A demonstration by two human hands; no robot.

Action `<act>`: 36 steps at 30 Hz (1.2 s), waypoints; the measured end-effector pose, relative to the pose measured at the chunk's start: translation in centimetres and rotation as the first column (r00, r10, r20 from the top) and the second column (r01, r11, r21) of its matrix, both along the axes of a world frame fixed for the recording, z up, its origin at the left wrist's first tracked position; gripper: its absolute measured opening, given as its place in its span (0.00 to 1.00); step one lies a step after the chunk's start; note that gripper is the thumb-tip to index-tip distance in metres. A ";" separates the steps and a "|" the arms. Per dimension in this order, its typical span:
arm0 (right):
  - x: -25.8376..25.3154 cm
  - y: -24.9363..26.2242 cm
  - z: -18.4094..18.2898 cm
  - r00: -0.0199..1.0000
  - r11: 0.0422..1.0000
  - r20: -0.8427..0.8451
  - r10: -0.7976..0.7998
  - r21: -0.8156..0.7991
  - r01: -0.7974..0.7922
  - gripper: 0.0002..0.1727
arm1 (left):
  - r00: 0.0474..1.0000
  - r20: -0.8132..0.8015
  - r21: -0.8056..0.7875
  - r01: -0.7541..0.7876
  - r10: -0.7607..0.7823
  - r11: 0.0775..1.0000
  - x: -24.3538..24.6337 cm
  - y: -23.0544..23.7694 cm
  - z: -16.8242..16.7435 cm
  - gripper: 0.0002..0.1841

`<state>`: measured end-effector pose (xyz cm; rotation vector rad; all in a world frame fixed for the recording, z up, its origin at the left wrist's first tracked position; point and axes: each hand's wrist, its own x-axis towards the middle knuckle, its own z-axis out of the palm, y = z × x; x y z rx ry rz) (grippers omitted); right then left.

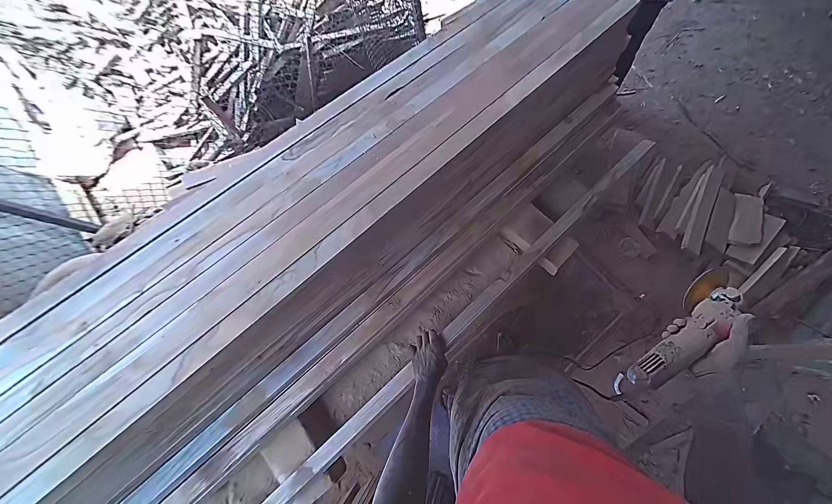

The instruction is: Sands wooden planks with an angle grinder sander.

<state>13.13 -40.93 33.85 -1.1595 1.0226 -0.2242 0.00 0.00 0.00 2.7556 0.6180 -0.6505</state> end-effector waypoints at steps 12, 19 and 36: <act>4.6 15.4 -22.3 0.132 0.144 -0.515 0.847 -0.016 -0.989 0.37 | 0.964 -0.226 -0.125 -0.169 0.138 0.978 -10.8 9.5 0.0 0.28; -8.8 29.2 -24.0 -0.379 -0.446 -0.524 0.763 -0.002 -0.895 0.49 | 0.971 -0.184 -0.111 -0.171 0.149 0.979 -15.0 12.3 -0.2 0.30; 12.8 10.8 -21.2 0.356 0.388 -0.420 0.834 -0.010 -0.922 0.38 | 0.936 -0.272 -0.040 -0.244 0.224 0.969 -9.3 8.5 0.4 0.29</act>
